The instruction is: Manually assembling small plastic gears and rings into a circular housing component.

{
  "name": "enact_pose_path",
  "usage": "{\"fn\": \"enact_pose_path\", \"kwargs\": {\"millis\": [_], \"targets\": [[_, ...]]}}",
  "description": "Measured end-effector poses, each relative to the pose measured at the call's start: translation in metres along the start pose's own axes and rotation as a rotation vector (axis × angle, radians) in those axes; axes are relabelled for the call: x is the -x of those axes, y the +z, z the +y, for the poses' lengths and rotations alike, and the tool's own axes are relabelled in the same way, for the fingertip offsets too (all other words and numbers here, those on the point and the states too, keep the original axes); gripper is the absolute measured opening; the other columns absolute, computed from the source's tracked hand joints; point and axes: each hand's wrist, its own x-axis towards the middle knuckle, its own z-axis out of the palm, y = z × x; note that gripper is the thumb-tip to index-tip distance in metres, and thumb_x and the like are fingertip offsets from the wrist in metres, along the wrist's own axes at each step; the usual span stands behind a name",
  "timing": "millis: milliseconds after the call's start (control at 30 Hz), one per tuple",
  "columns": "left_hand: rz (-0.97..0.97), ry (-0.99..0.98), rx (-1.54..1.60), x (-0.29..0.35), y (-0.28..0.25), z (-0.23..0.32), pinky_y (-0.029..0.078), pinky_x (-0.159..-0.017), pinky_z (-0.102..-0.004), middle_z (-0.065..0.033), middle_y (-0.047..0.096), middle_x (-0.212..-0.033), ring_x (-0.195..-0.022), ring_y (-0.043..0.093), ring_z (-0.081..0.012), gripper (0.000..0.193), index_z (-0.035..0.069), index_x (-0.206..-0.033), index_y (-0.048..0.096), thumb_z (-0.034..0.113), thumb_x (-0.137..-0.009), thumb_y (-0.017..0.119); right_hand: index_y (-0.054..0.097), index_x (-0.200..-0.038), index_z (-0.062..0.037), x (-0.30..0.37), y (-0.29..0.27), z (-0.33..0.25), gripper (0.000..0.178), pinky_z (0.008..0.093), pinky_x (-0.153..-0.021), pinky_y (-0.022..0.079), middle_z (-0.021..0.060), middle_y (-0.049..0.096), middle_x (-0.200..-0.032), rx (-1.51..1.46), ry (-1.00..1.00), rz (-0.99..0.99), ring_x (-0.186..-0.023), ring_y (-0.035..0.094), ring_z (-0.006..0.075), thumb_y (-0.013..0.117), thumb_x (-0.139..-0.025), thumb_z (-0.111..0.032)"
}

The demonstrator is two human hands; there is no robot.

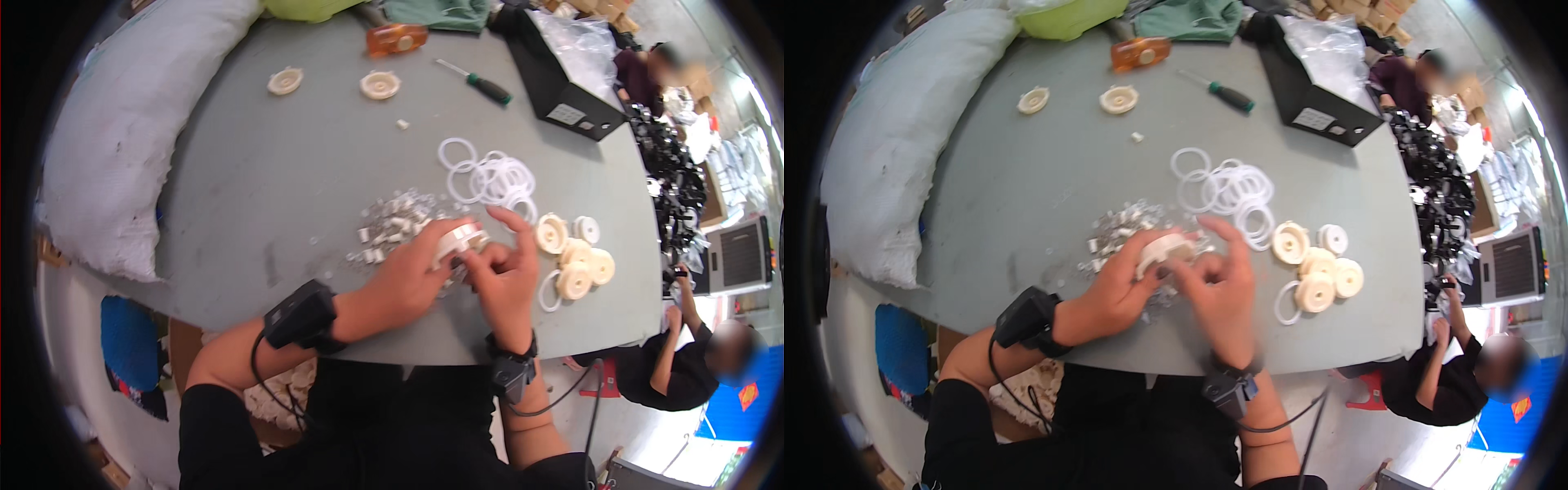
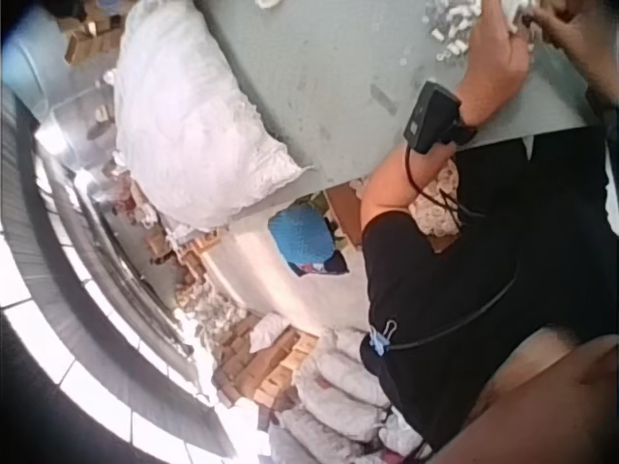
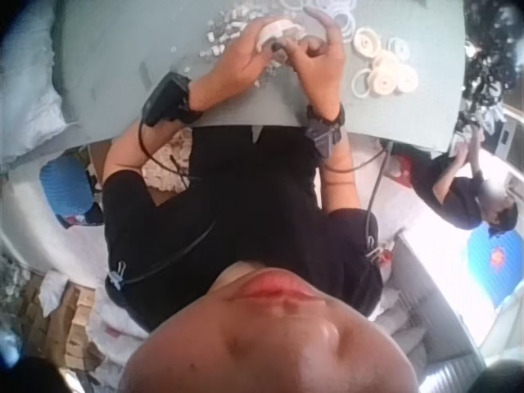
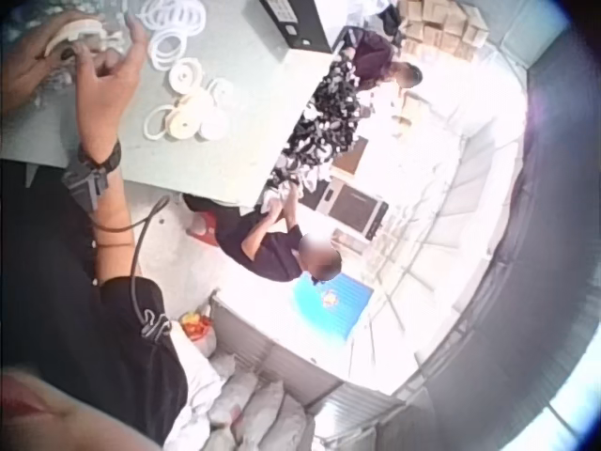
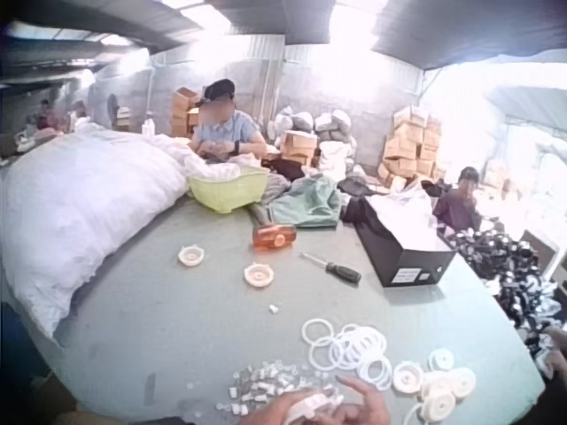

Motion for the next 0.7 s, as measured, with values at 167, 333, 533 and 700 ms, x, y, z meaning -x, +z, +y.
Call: {"fn": "enact_pose_path", "kwargs": {"millis": [167, 333, 533, 700], "targets": [[0.059, 0.068, -0.129, 0.004, -0.001, 0.005, 0.045, -0.072, -0.0347, -0.0194, 0.055, -0.102, -0.081, 0.058, -0.0261, 0.034, 0.003, -0.123, 0.037, 0.006, -0.09, 0.042, 0.056, -0.104, -0.0018, 0.002, -0.002, 0.008, 0.03, 0.0175, -0.046, 0.037, -0.0003, 0.057, -0.057, 0.108, 0.0, -0.12, -0.05, 0.049, 0.002, 0.069, -0.079, -0.011], [-0.055, -0.118, 0.071, 0.001, -0.011, 0.008, 0.044, -0.075, -0.0291, -0.0104, 0.055, -0.097, -0.091, 0.054, -0.0154, 0.024, 0.001, -0.114, 0.039, 0.007, -0.091, 0.043, 0.055, -0.103, -0.0008, 0.006, -0.001, 0.001, 0.028, 0.0174, -0.046, 0.036, -0.0005, 0.056, -0.057, 0.114, 0.03, -0.099, -0.049, 0.049, 0.0024, 0.068, -0.08, -0.012], [0.028, -0.142, 0.496, -0.006, -0.013, -0.001, 0.045, -0.079, -0.0235, -0.0063, 0.058, -0.104, -0.095, 0.054, -0.0098, 0.026, -0.003, -0.112, 0.051, 0.001, -0.087, 0.051, 0.049, -0.102, -0.0023, 0.005, 0.004, 0.001, 0.023, 0.0177, -0.042, 0.035, -0.0003, 0.055, -0.056, 0.02, 0.107, -0.11, -0.047, 0.048, 0.0039, 0.062, -0.084, -0.01], [-0.051, -0.325, 0.568, -0.019, -0.021, -0.003, 0.047, -0.08, -0.0242, -0.0059, 0.06, -0.102, -0.093, 0.057, -0.0108, 0.03, -0.001, -0.11, 0.056, -0.001, -0.08, 0.061, 0.049, -0.102, -0.0031, 0.003, -0.001, -0.004, 0.02, 0.0172, -0.044, 0.037, 0.0019, 0.06, -0.064, 0.013, 0.105, -0.106, -0.049, 0.05, 0.0049, 0.059, -0.085, -0.007]]}}
